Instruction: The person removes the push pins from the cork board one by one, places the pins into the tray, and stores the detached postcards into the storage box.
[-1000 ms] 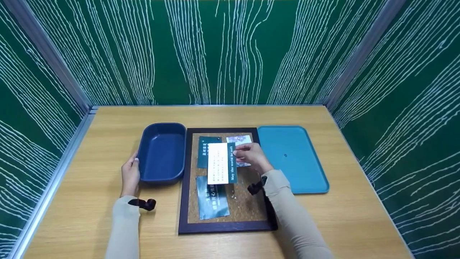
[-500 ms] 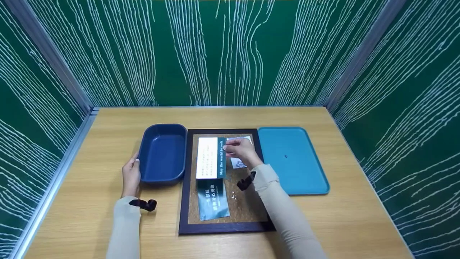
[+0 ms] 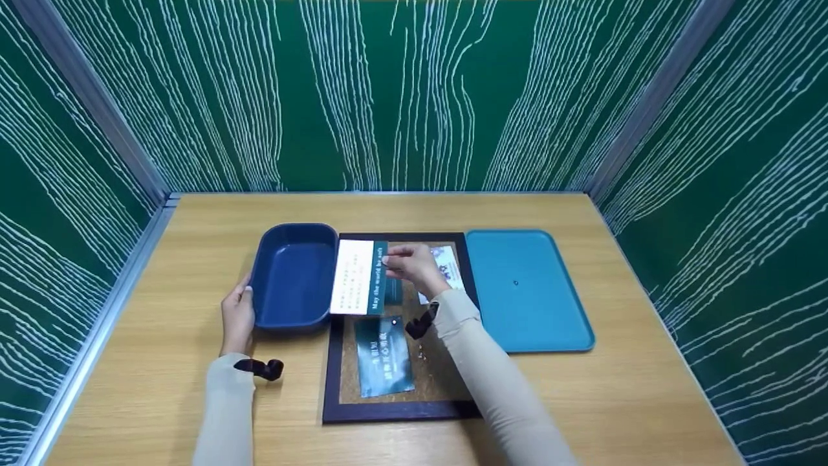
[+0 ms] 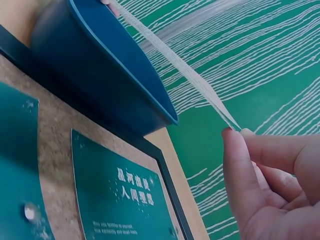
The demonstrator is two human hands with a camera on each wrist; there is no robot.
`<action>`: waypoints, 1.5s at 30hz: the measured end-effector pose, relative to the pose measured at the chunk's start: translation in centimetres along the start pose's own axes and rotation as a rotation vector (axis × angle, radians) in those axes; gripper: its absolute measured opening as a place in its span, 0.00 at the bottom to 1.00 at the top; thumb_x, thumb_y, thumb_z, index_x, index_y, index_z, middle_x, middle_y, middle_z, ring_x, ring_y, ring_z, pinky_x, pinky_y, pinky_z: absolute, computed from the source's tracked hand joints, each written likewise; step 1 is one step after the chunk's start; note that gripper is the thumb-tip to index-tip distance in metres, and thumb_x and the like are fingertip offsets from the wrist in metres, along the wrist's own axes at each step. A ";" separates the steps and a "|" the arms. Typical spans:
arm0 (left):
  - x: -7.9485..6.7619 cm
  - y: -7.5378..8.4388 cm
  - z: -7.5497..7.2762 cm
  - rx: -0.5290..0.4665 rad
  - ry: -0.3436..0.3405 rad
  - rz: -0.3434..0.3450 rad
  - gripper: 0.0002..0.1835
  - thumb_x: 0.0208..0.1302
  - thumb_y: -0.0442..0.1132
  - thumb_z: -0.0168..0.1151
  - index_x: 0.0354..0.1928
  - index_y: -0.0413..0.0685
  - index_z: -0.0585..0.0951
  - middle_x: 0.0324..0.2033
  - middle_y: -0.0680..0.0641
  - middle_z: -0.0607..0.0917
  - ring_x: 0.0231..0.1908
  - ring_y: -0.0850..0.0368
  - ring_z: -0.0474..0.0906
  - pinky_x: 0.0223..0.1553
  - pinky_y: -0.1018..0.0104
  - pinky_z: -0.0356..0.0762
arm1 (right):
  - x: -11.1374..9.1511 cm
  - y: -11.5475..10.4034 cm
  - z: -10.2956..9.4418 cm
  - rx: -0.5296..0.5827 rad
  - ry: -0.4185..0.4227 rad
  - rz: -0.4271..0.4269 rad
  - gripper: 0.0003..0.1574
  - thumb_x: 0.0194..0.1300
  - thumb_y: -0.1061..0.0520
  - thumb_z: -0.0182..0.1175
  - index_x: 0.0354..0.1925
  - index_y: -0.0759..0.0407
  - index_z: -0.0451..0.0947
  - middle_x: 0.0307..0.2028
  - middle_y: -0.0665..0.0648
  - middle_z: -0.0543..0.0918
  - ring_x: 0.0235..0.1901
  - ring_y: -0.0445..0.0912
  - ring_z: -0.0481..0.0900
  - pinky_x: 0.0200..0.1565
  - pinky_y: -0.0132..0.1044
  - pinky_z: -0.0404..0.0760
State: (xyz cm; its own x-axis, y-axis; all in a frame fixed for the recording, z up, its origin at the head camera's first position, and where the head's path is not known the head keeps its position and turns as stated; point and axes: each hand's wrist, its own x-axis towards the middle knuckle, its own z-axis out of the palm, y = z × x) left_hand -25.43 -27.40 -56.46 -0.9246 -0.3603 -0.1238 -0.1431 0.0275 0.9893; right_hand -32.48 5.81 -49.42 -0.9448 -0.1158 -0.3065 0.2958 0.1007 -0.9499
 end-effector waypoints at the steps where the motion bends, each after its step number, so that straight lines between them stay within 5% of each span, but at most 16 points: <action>1: 0.0 0.0 0.0 -0.004 0.000 0.005 0.25 0.77 0.37 0.35 0.72 0.40 0.58 0.74 0.44 0.56 0.75 0.53 0.45 0.75 0.61 0.45 | 0.1 0.0 0.2 0.004 -0.002 -0.001 0.13 0.62 0.62 0.64 0.46 0.59 0.81 0.44 0.60 0.81 0.40 0.49 0.85 0.43 0.34 0.85; 10: -0.5 0.8 0.2 -0.055 -0.012 0.027 0.24 0.76 0.33 0.36 0.71 0.36 0.58 0.73 0.41 0.55 0.75 0.51 0.44 0.75 0.62 0.43 | 1.5 0.2 2.4 0.057 0.015 -0.013 0.12 0.61 0.63 0.65 0.45 0.61 0.82 0.40 0.59 0.84 0.31 0.44 0.85 0.38 0.33 0.86; 14: 0.2 -0.2 0.1 -0.060 0.003 0.029 0.24 0.77 0.35 0.36 0.72 0.37 0.58 0.73 0.43 0.56 0.75 0.53 0.44 0.75 0.63 0.43 | 0.9 -0.7 3.5 0.084 0.017 0.007 0.15 0.61 0.64 0.64 0.48 0.62 0.80 0.41 0.60 0.82 0.33 0.45 0.85 0.40 0.33 0.85; 28: 0.2 0.2 0.1 -0.048 0.016 0.008 0.24 0.76 0.35 0.36 0.71 0.39 0.59 0.73 0.43 0.56 0.75 0.53 0.44 0.75 0.61 0.43 | 0.6 -1.3 6.6 0.112 0.040 -0.031 0.13 0.62 0.63 0.64 0.47 0.60 0.80 0.40 0.59 0.83 0.37 0.48 0.86 0.48 0.43 0.84; 38: 0.1 0.0 0.3 -0.033 0.013 0.011 0.24 0.76 0.34 0.37 0.71 0.39 0.60 0.73 0.42 0.57 0.74 0.51 0.46 0.75 0.59 0.47 | 1.2 -1.0 8.0 0.084 0.060 -0.056 0.13 0.62 0.64 0.63 0.46 0.62 0.81 0.38 0.59 0.84 0.34 0.47 0.86 0.38 0.34 0.86; 45: 0.0 0.2 0.3 -0.049 0.021 0.009 0.24 0.77 0.35 0.36 0.71 0.39 0.60 0.73 0.42 0.55 0.75 0.52 0.44 0.75 0.59 0.44 | 1.2 -1.2 9.1 0.095 0.058 -0.044 0.13 0.61 0.65 0.64 0.46 0.63 0.81 0.37 0.58 0.84 0.33 0.45 0.86 0.42 0.37 0.86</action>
State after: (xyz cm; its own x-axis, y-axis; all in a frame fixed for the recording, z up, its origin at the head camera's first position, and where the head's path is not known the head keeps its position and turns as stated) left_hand -25.57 -27.08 -56.27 -0.9181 -0.3798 -0.1136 -0.1169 -0.0146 0.9930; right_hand -32.73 -3.48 -49.20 -0.9629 -0.0604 -0.2629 0.2632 0.0027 -0.9647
